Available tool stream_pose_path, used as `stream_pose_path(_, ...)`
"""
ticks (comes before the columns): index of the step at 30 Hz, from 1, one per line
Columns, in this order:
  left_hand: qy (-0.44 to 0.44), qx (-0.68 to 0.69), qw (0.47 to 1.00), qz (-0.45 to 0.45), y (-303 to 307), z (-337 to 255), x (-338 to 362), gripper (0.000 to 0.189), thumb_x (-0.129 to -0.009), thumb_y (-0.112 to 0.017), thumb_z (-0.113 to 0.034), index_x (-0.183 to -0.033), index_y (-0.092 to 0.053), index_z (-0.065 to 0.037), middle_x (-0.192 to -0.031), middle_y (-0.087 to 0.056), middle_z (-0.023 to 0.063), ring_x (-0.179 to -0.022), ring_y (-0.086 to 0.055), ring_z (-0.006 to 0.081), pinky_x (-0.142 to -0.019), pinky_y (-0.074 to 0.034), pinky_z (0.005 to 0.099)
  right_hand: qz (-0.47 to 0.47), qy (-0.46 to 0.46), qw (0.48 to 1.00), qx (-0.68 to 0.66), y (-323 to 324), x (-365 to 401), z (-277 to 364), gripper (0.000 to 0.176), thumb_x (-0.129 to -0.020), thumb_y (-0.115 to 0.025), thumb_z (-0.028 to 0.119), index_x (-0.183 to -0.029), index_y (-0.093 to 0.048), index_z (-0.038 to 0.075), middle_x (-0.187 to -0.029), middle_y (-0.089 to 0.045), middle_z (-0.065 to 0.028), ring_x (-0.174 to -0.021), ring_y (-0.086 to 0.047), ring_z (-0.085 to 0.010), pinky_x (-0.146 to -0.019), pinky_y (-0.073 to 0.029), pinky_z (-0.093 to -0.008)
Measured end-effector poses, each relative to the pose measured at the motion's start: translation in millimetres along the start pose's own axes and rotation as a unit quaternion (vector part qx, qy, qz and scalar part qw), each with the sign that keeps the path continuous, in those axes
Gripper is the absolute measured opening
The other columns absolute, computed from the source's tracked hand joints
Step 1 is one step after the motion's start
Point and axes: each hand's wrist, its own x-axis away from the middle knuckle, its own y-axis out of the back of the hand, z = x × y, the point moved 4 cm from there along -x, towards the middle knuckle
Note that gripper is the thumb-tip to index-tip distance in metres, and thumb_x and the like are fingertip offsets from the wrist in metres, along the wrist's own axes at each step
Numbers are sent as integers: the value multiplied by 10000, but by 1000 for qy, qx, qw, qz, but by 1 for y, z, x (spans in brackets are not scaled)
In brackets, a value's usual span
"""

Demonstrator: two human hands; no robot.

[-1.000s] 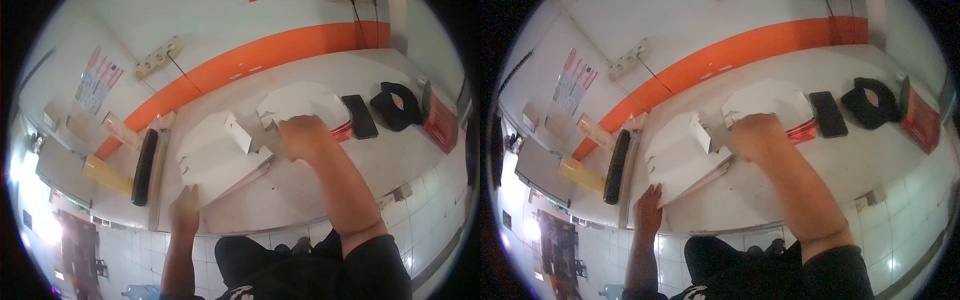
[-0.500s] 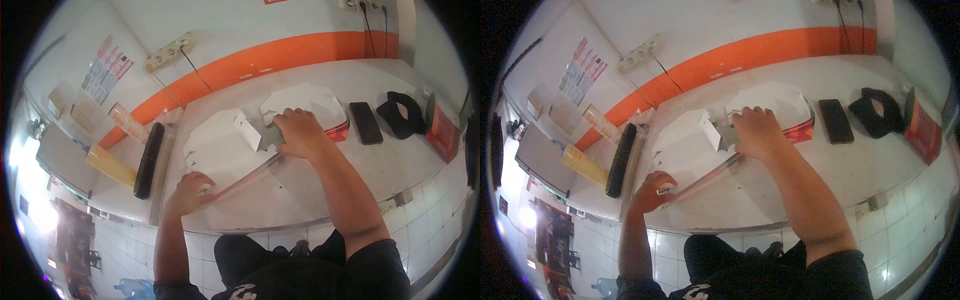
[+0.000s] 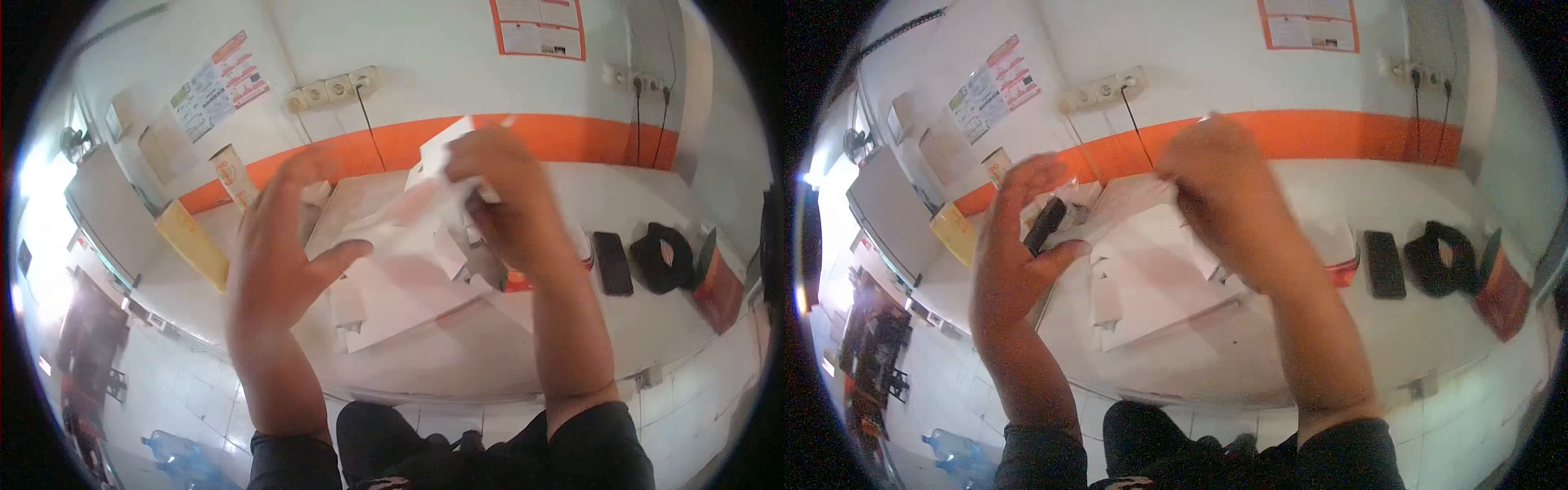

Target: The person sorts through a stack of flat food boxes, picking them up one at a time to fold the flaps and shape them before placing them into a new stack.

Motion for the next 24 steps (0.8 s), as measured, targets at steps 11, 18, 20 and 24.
stream_pose_path(11,206,385,891,128,-96,12,-40,201,-949,-755,1,-1116,-645,-12,-901,-665,26,-815,-621,87,-718,-503,252,-76,102,990,53,57,3,12,367,-843,-886,254,-1088,-690,63,-1061,-683,-126,-996,-662,-276,-1152,-414,-612)
stream_pose_path(18,32,360,927,-104,-98,-10,-36,131,-962,-729,-20,-1070,-656,-32,-872,-668,40,-763,-624,150,-707,-477,285,-87,66,973,203,39,3,-6,440,-919,-849,288,-1241,-728,15,-1147,-725,-132,-1088,-686,-284,-1134,-469,-580)
stream_pose_path(20,-40,290,946,-139,-91,-12,-36,132,-940,-726,-5,-1050,-663,-43,-876,-680,59,-769,-641,207,-709,-489,313,-68,53,971,221,40,2,-7,454,-962,-806,323,-1300,-719,32,-1202,-715,-150,-1113,-690,-298,-1120,-480,-527)
stream_pose_path(24,-254,110,960,-38,-66,-12,-36,167,-909,-786,-105,-1067,-731,-96,-1046,-709,60,-891,-669,204,-903,-513,377,-259,-179,945,-82,63,11,-52,515,-1049,-690,368,-1433,-643,28,-1370,-657,-158,-1222,-651,-273,-1116,-484,-414)
